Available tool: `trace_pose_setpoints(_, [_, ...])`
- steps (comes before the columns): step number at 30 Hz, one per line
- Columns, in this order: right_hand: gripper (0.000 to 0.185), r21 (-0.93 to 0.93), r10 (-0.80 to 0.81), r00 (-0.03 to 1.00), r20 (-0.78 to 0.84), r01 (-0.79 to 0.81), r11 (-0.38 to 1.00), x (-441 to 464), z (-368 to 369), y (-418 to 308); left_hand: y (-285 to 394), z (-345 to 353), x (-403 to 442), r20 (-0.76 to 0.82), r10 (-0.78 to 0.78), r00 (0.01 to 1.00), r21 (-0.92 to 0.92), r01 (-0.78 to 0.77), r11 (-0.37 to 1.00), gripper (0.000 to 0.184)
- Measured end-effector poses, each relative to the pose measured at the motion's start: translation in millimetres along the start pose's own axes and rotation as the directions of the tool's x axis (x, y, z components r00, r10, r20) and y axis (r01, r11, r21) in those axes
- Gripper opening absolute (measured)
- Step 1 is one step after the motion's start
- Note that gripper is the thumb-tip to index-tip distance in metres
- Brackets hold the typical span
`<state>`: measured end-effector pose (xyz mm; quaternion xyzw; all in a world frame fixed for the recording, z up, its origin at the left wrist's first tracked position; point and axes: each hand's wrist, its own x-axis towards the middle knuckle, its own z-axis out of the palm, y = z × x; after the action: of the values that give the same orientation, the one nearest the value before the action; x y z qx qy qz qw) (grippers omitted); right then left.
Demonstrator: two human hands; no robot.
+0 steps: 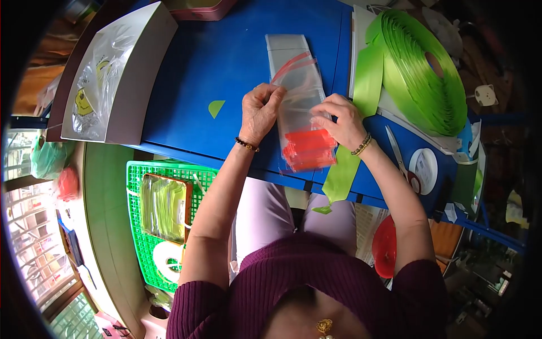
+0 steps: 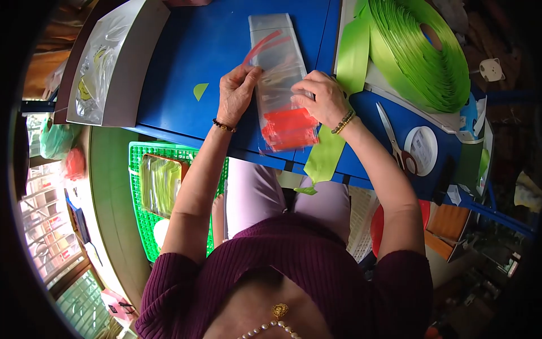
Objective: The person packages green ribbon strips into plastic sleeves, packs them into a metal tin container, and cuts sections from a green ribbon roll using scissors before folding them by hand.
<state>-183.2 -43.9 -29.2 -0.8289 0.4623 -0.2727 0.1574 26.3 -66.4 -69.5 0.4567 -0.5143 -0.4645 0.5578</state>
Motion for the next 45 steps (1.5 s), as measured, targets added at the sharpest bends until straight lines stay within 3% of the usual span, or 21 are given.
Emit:
trace_pose_setpoints(1, [0.018,0.005,-0.003,1.000,-0.004,0.003,1.000,2.0,2.3,1.3,0.7,-1.0,0.1,0.006,0.001,1.000,0.013,-0.001,1.000,0.019])
trace_pose_setpoints(3, [0.012,0.200,0.199,0.977,0.071,-0.209,0.957,5.2,4.2,2.7,2.2,-2.4,-0.3,0.012,0.006,1.000,0.021,-0.007,1.000,0.017])
trace_pose_setpoints(6, [0.013,0.310,0.277,0.958,0.079,-0.288,0.906,8.5,2.1,2.2,3.1,-2.8,1.0,0.037,0.038,0.999,0.017,-0.039,0.999,0.013])
trace_pose_setpoints(8, [0.015,0.297,0.278,0.956,0.095,-0.294,0.909,11.6,-2.1,3.8,3.5,-6.5,0.4,0.053,0.067,0.996,0.012,-0.068,0.998,0.011])
trace_pose_setpoints(11, [0.018,0.288,0.268,0.955,0.125,-0.294,0.911,19.9,-7.2,8.2,7.2,-13.0,-1.3,0.143,-0.020,0.990,0.063,0.011,0.998,0.012])
trace_pose_setpoints(13, [0.019,0.293,0.264,0.955,0.138,-0.294,0.910,26.2,-11.2,5.9,12.4,-14.2,-1.5,0.204,0.004,0.979,0.213,-0.049,0.976,0.016])
trace_pose_setpoints(16, [0.022,0.331,0.277,0.945,0.173,-0.321,0.887,32.7,-12.4,1.8,20.2,-5.8,-3.9,0.161,0.096,0.982,0.263,-0.136,0.955,0.012])
trace_pose_setpoints(17, [0.021,0.383,0.291,0.947,0.135,-0.321,0.866,32.7,-9.7,1.8,13.6,-4.0,-3.0,0.161,0.094,0.982,0.260,-0.134,0.956,0.012])
trace_pose_setpoints(19, [0.021,0.432,0.309,0.946,0.100,-0.321,0.843,27.2,-4.8,3.2,1.5,-1.0,0.1,0.078,0.069,0.995,-0.041,-0.066,0.997,0.009])
trace_pose_setpoints(21, [0.018,0.537,0.413,0.894,-0.173,-0.265,0.800,16.2,-0.5,3.5,-3.0,-3.1,-0.7,0.065,0.058,0.996,0.016,-0.059,0.998,0.008])
trace_pose_setpoints(22, [0.018,0.536,0.410,0.895,-0.173,-0.263,0.802,10.5,-2.2,2.8,-1.7,-4.2,0.1,0.051,0.052,0.997,0.075,-0.055,0.996,0.008])
trace_pose_setpoints(24, [0.020,0.218,0.233,0.967,-0.100,-0.207,0.954,-4.1,-6.7,0.2,-0.8,-4.2,0.7,0.042,0.038,0.998,0.046,-0.040,0.998,0.008])
trace_pose_setpoints(26, [0.024,0.189,0.164,0.984,-0.071,-0.148,0.971,-7.7,-6.0,-2.1,-0.9,-1.7,-0.6,0.041,0.023,0.999,0.012,-0.023,1.000,0.009])
trace_pose_setpoints(28, [0.027,-0.053,-0.069,0.997,-0.036,0.067,0.996,-4.6,-5.2,0.2,-0.3,-1.3,-0.6,0.028,-0.007,1.000,-0.014,0.007,1.000,0.010])
trace_pose_setpoints(33, [0.018,0.026,0.015,0.999,-0.029,-0.014,1.000,2.7,1.4,7.6,0.2,-3.7,-0.5,0.036,0.035,0.999,0.033,-0.036,0.999,0.010])
trace_pose_setpoints(35, [0.017,0.191,0.179,0.984,-0.009,-0.174,0.966,4.2,3.1,11.7,-0.3,-4.1,0.3,0.046,0.048,0.998,0.050,-0.050,0.998,0.010])
trace_pose_setpoints(38, [0.017,0.254,0.258,0.965,0.049,-0.262,0.931,11.3,-5.0,5.3,1.2,-9.2,-0.1,0.088,0.032,0.996,0.038,-0.035,0.999,0.012])
trace_pose_setpoints(41, [0.017,0.239,0.242,0.967,0.080,-0.254,0.937,18.8,-12.3,3.8,8.1,-13.0,-0.6,0.189,0.008,0.982,0.089,-0.025,0.996,0.020])
trace_pose_setpoints(43, [0.017,0.256,0.237,0.969,0.071,-0.248,0.934,22.6,-11.1,5.8,9.4,-8.1,-1.4,0.162,0.159,0.974,0.216,-0.192,0.957,0.028])
trace_pose_setpoints(45, [0.018,0.270,0.235,0.970,0.060,-0.243,0.932,24.2,-9.1,7.7,9.7,-1.0,-1.9,0.132,0.229,0.964,0.238,-0.255,0.937,0.024])
